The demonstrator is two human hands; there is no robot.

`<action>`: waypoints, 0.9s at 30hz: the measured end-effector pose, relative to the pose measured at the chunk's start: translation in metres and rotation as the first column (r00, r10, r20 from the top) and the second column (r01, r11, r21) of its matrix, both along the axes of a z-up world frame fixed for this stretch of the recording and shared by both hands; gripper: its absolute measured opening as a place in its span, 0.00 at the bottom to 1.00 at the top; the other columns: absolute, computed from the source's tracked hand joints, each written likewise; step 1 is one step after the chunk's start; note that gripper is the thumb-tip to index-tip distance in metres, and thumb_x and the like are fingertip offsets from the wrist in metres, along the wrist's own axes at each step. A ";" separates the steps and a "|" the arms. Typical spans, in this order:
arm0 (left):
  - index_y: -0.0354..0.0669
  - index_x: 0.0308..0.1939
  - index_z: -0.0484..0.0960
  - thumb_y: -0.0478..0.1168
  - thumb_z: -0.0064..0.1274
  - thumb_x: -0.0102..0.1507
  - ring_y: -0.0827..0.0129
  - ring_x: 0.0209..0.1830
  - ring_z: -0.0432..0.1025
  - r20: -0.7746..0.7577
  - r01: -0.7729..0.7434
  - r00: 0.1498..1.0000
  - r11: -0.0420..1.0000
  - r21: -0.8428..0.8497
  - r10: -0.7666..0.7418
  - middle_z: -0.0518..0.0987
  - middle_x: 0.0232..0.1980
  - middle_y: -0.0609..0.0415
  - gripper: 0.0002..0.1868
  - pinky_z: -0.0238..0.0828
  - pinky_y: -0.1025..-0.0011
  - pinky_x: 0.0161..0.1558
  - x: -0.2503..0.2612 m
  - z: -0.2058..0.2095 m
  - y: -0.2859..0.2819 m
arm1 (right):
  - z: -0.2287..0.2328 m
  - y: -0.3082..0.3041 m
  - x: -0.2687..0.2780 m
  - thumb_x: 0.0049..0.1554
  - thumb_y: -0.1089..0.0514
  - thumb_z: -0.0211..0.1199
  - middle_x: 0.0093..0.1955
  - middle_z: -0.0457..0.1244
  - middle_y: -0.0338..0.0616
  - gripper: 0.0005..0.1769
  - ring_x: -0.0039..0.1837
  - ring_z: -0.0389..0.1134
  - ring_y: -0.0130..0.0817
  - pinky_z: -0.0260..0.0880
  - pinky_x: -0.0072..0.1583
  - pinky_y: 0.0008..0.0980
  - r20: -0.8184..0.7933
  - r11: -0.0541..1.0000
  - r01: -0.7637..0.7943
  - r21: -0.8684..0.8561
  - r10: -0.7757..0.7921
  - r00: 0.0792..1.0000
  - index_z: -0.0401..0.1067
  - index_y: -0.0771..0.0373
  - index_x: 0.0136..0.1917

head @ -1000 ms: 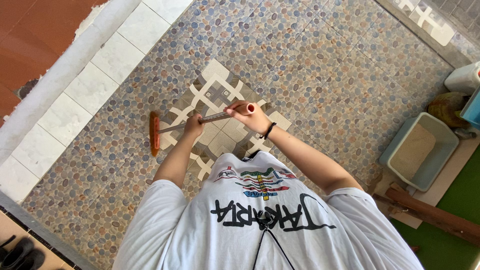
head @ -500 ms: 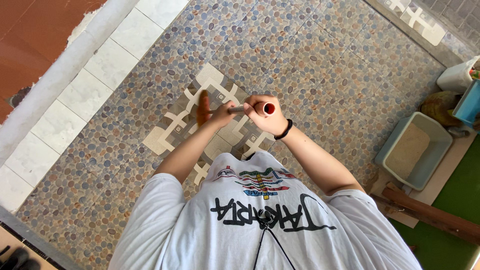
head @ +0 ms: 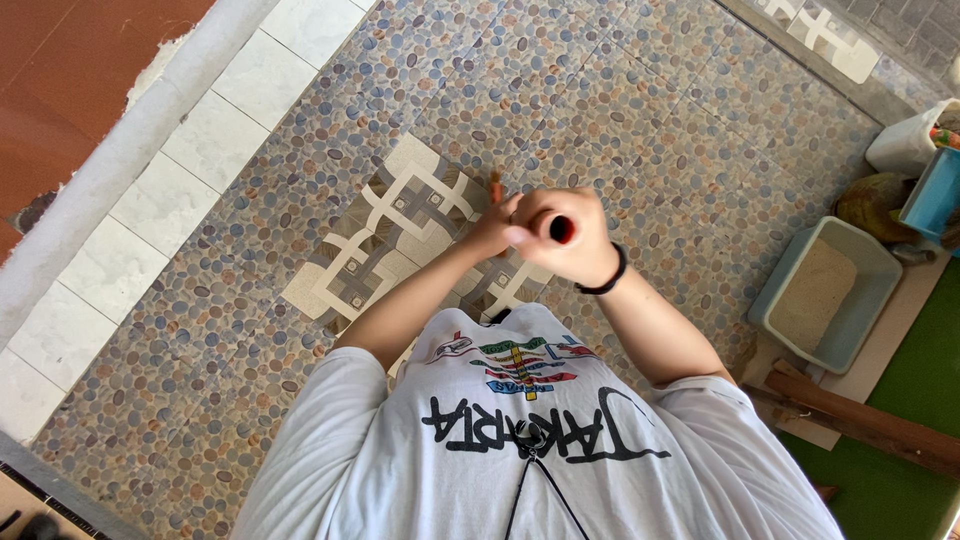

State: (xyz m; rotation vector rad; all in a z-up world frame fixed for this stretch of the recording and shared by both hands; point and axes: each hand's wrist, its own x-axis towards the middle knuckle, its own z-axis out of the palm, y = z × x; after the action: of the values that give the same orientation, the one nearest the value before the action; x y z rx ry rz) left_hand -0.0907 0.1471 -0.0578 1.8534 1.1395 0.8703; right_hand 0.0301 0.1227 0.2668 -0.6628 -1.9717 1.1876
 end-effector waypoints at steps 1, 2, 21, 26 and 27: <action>0.42 0.47 0.71 0.40 0.58 0.67 0.61 0.40 0.78 0.060 -0.045 0.997 0.999 0.030 0.043 0.80 0.39 0.50 0.11 0.73 0.67 0.44 -0.003 0.018 -0.007 | 0.007 0.001 0.010 0.55 0.60 0.70 0.29 0.63 0.38 0.09 0.31 0.64 0.28 0.65 0.38 0.28 0.010 0.999 0.052 -0.007 -0.052 0.999 0.72 0.65 0.38; 0.44 0.47 0.72 0.39 0.58 0.66 0.61 0.37 0.79 0.121 -0.091 0.989 0.994 0.057 0.084 0.80 0.36 0.51 0.11 0.72 0.65 0.42 -0.008 0.033 -0.011 | 0.010 0.001 0.016 0.57 0.59 0.69 0.30 0.63 0.40 0.10 0.33 0.65 0.30 0.67 0.39 0.29 -0.114 0.998 0.024 -0.054 -0.030 0.993 0.70 0.65 0.38; 0.45 0.44 0.77 0.43 0.65 0.56 0.44 0.44 0.77 -0.503 -0.452 0.786 0.889 -0.074 0.358 0.81 0.40 0.43 0.16 0.73 0.51 0.43 -0.168 -0.085 -0.087 | -0.176 0.000 -0.006 0.65 0.58 0.62 0.52 0.70 0.46 0.08 0.67 0.69 0.41 0.71 0.66 0.39 -0.135 0.856 -0.209 -0.473 0.164 0.977 0.72 0.66 0.50; 0.46 0.41 0.79 0.43 0.63 0.59 0.45 0.45 0.77 -0.439 -0.516 0.799 0.843 -0.150 0.411 0.83 0.40 0.42 0.11 0.74 0.53 0.48 -0.144 -0.091 -0.076 | -0.174 -0.008 -0.007 0.63 0.57 0.65 0.44 0.70 0.43 0.10 0.48 0.70 0.32 0.71 0.51 0.32 0.117 0.897 -0.012 -0.442 0.071 0.991 0.74 0.67 0.46; 0.45 0.41 0.79 0.42 0.62 0.58 0.46 0.45 0.77 -0.430 -0.506 0.809 0.847 -0.165 0.400 0.83 0.40 0.41 0.11 0.74 0.53 0.47 -0.139 -0.091 -0.070 | -0.170 -0.005 -0.004 0.63 0.58 0.64 0.45 0.70 0.42 0.09 0.49 0.70 0.30 0.71 0.51 0.30 0.082 0.909 -0.025 -0.417 0.065 0.994 0.73 0.67 0.46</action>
State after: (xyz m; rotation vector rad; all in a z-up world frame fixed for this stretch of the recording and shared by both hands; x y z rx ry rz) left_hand -0.2294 0.0774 -0.1490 1.5719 1.9120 0.5666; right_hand 0.0263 0.1172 0.0971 -0.9047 -1.8284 1.6561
